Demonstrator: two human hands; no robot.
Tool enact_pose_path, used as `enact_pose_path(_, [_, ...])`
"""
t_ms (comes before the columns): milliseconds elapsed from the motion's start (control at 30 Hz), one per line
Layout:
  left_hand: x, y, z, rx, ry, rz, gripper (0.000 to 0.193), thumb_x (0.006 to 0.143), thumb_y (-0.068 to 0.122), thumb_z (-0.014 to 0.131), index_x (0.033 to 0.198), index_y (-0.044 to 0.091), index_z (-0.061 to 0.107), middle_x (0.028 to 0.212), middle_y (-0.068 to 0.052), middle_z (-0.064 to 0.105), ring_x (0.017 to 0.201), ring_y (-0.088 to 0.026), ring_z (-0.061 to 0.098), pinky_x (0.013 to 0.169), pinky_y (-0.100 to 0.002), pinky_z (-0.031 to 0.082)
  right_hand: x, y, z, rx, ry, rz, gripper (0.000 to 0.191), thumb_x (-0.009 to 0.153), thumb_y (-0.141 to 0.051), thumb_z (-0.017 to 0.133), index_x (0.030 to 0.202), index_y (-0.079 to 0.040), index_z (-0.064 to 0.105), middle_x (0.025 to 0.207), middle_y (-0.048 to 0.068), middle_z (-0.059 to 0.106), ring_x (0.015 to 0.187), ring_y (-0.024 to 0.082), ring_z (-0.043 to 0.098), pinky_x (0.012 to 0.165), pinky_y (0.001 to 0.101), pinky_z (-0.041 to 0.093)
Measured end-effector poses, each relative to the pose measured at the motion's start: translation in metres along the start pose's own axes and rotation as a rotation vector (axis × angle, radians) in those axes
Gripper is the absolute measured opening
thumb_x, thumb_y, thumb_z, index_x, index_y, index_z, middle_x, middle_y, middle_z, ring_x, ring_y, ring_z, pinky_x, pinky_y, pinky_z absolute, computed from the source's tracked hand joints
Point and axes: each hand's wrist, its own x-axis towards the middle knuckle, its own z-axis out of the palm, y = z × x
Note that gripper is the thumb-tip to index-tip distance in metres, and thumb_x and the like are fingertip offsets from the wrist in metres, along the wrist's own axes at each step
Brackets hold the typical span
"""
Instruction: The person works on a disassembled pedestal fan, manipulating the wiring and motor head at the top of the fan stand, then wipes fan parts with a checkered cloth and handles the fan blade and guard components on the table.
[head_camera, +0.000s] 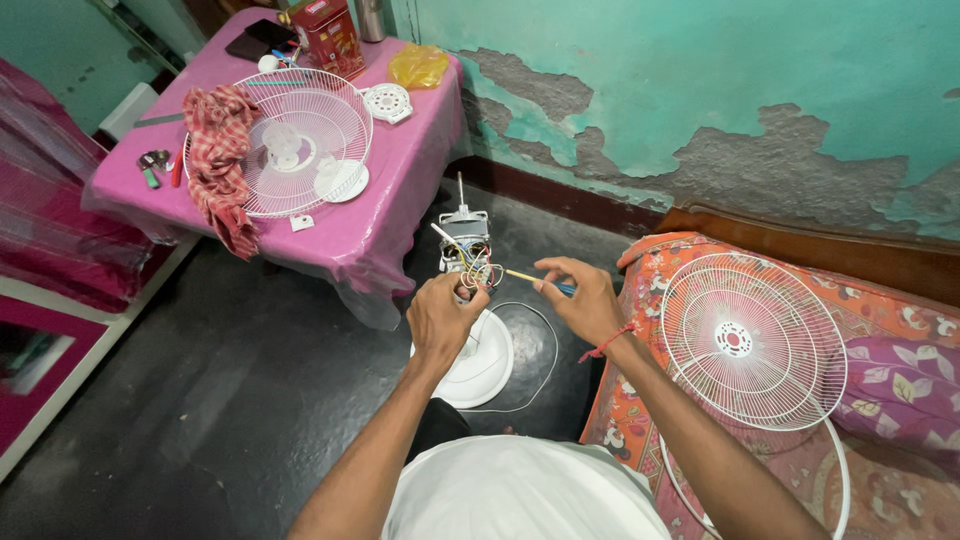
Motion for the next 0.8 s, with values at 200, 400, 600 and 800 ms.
enact_pose_path(200, [0.001, -0.002, 0.0, 0.012, -0.022, -0.019, 0.025, 0.075, 0.034, 0.079, 0.08, 0.01, 0.073, 0.074, -0.005, 0.067, 0.074, -0.028, 0.067, 0.065, -0.047, 0.05, 0.003, 0.005, 0.002, 0.045, -0.007, -0.094, 0.033, 0.088, -0.009, 0.073, 0.122, -0.01, 0.072, 0.091, 0.007, 0.077, 0.086, 0.016, 0.074, 0.082, 0.033, 0.057])
enact_pose_path(400, [0.002, -0.002, 0.001, -0.001, -0.018, -0.004, 0.022, 0.073, 0.031, 0.079, 0.081, 0.012, 0.074, 0.073, -0.004, 0.068, 0.074, -0.027, 0.067, 0.066, -0.047, 0.05, 0.003, 0.004, 0.0, 0.021, -0.009, -0.083, 0.041, 0.078, -0.002, 0.078, 0.118, -0.011, 0.074, 0.092, 0.007, 0.076, 0.08, 0.015, 0.067, 0.076, 0.0304, 0.054])
enact_pose_path(600, [0.001, -0.003, 0.002, 0.009, -0.011, 0.034, 0.022, 0.074, 0.03, 0.079, 0.077, 0.009, 0.071, 0.072, -0.003, 0.067, 0.075, -0.026, 0.066, 0.066, -0.047, 0.05, 0.0, 0.008, 0.001, 0.046, -0.045, -0.02, 0.038, 0.077, -0.002, 0.079, 0.114, -0.011, 0.077, 0.094, 0.006, 0.075, 0.083, 0.014, 0.067, 0.076, 0.0298, 0.055])
enact_pose_path(800, [0.001, -0.001, 0.005, -0.02, 0.008, 0.028, 0.021, 0.072, 0.029, 0.08, 0.076, 0.01, 0.071, 0.07, -0.004, 0.066, 0.074, -0.027, 0.066, 0.066, -0.046, 0.05, 0.003, 0.015, 0.006, 0.098, -0.132, 0.107, 0.025, 0.09, -0.019, 0.077, 0.112, -0.007, 0.077, 0.095, 0.006, 0.08, 0.091, 0.013, 0.075, 0.083, 0.0289, 0.056])
